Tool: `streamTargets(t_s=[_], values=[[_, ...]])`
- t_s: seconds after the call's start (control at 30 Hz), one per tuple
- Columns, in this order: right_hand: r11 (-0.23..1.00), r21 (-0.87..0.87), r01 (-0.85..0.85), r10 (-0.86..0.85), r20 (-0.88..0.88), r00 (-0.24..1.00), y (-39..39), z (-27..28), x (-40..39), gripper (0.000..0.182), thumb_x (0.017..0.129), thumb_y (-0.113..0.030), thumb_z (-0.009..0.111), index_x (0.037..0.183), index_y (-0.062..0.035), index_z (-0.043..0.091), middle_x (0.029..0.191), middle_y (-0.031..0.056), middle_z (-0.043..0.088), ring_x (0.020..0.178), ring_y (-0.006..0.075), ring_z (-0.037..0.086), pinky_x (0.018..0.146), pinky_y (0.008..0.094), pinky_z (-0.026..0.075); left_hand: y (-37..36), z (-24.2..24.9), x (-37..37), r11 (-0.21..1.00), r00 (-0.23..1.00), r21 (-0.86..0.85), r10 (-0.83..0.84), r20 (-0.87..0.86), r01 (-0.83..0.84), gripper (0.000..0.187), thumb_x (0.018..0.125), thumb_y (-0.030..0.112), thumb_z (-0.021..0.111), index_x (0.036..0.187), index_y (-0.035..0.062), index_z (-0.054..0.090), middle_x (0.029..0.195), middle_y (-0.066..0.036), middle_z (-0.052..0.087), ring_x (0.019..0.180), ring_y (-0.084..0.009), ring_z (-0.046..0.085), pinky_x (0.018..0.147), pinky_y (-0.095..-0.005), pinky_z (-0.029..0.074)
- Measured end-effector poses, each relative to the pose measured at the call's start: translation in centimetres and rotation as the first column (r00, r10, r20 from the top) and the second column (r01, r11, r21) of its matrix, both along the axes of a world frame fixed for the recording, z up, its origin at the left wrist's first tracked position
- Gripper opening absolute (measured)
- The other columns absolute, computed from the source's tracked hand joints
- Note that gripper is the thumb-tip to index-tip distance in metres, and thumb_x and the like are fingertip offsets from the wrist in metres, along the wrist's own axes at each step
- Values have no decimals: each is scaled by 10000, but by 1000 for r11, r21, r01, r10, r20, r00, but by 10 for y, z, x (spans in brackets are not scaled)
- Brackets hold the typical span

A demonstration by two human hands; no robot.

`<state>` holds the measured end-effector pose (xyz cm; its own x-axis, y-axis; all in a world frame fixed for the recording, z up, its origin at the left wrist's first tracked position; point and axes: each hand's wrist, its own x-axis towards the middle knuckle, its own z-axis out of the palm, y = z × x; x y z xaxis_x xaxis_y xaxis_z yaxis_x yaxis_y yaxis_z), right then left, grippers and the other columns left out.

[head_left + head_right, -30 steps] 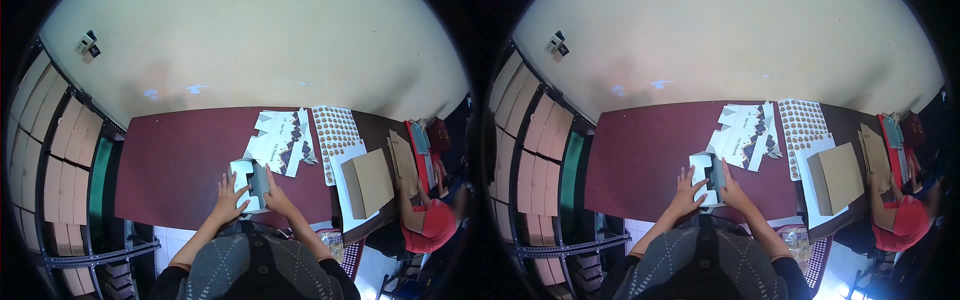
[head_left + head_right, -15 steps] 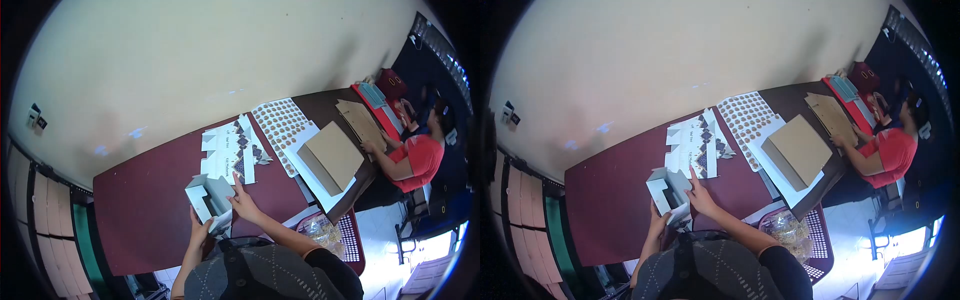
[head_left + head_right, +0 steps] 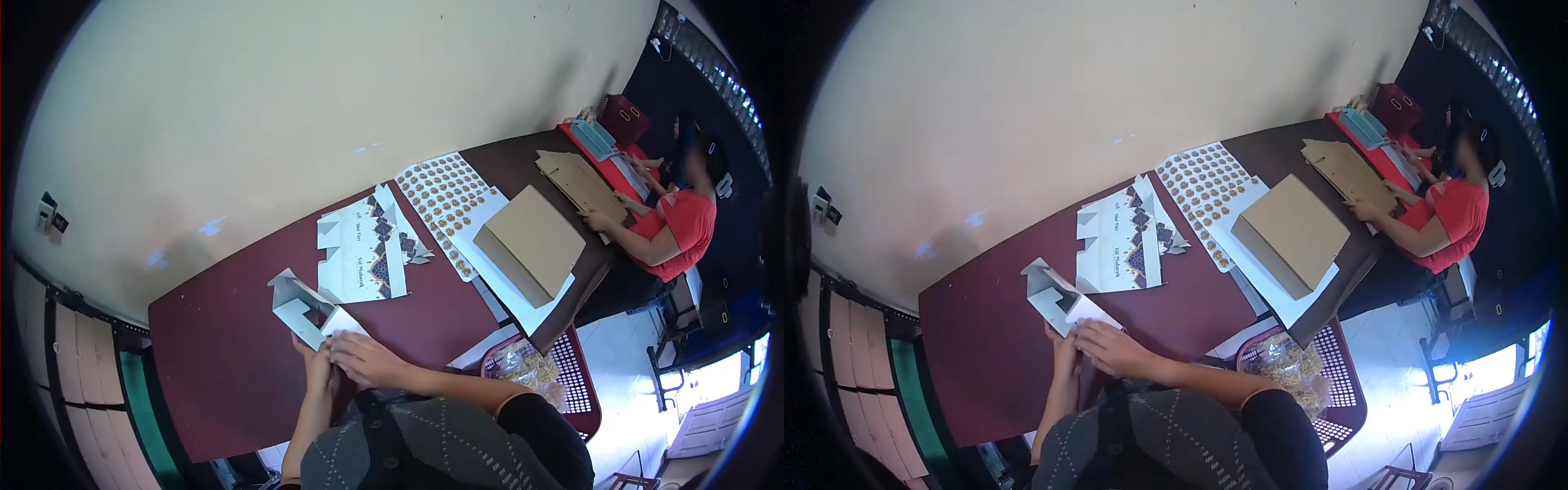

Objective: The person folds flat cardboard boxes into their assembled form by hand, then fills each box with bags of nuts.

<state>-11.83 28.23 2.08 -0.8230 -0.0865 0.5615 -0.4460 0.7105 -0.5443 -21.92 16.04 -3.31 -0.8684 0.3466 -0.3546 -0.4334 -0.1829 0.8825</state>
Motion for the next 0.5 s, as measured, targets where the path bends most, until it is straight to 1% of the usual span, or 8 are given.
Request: streamTargets(t_s=[0.03,0.07,0.17,0.2,0.33,0.4,0.43,0.5], values=[[995,59,78,-82,67,994,-2,1,-2,459,859,-97,558,1306,-48,463,1326,129,450,1275,310,390,1027,452,346,4,10,5,1000,998,-15,-2,-69,1,760,909,48,498,1443,189,-25,1368,-189,332,1193,-290,455,912,-385,465],[987,109,117,-133,144,981,-4,-6,-4,528,860,-114,552,1360,-54,392,1407,137,379,1358,315,270,1090,466,261,9,21,9,999,996,-35,9,-88,-13,757,915,72,510,1444,181,-21,1372,-192,327,1203,-281,442,936,-369,440],[981,159,109,-137,175,975,-3,-16,-8,553,867,-123,546,1380,-50,355,1436,133,344,1368,324,250,1105,470,233,13,29,16,999,998,46,19,-57,-16,768,911,70,516,1447,175,-23,1381,-192,312,1222,-281,422,963,-376,414],[980,167,111,-139,166,976,-2,-17,-8,532,858,-105,575,1353,-41,390,1431,138,343,1337,360,301,1086,480,266,17,33,18,999,995,-20,29,-100,-31,774,909,62,514,1451,181,-26,1391,-185,295,1240,-272,399,968,-381,406],[989,145,20,-46,183,982,6,-30,-9,541,814,-72,627,1317,-34,429,1416,155,353,1287,398,365,1055,488,313,17,29,15,1000,973,-20,5,-229,-10,791,895,-20,479,1450,180,-48,1411,-185,244,1257,-261,362,983,-369,386],[936,-217,276,-271,52,961,7,-29,-3,567,752,-30,667,1281,-30,464,1362,186,411,1233,427,415,1004,486,369,18,12,10,1000,941,-27,-10,-340,1,839,873,-70,472,1449,192,-79,1431,-186,200,1271,-266,334,999,-358,375],[945,-102,311,-320,-76,945,12,-19,-5,541,766,-50,667,1270,-20,473,1335,222,424,1234,405,423,999,469,360,18,18,12,997,921,-75,-30,-389,1,861,857,-85,469,1450,184,-94,1438,-180,185,1279,-274,317,1004,-360,369],[926,101,365,-362,-44,931,22,-3,-2,487,803,-84,658,1252,-12,485,1314,245,425,1202,383,457,1013,456,327,19,30,14,992,888,-117,-86,-451,37,878,841,-96,466,1451,173,-106,1445,-179,164,1286,-274,307,1015,-363,352]])
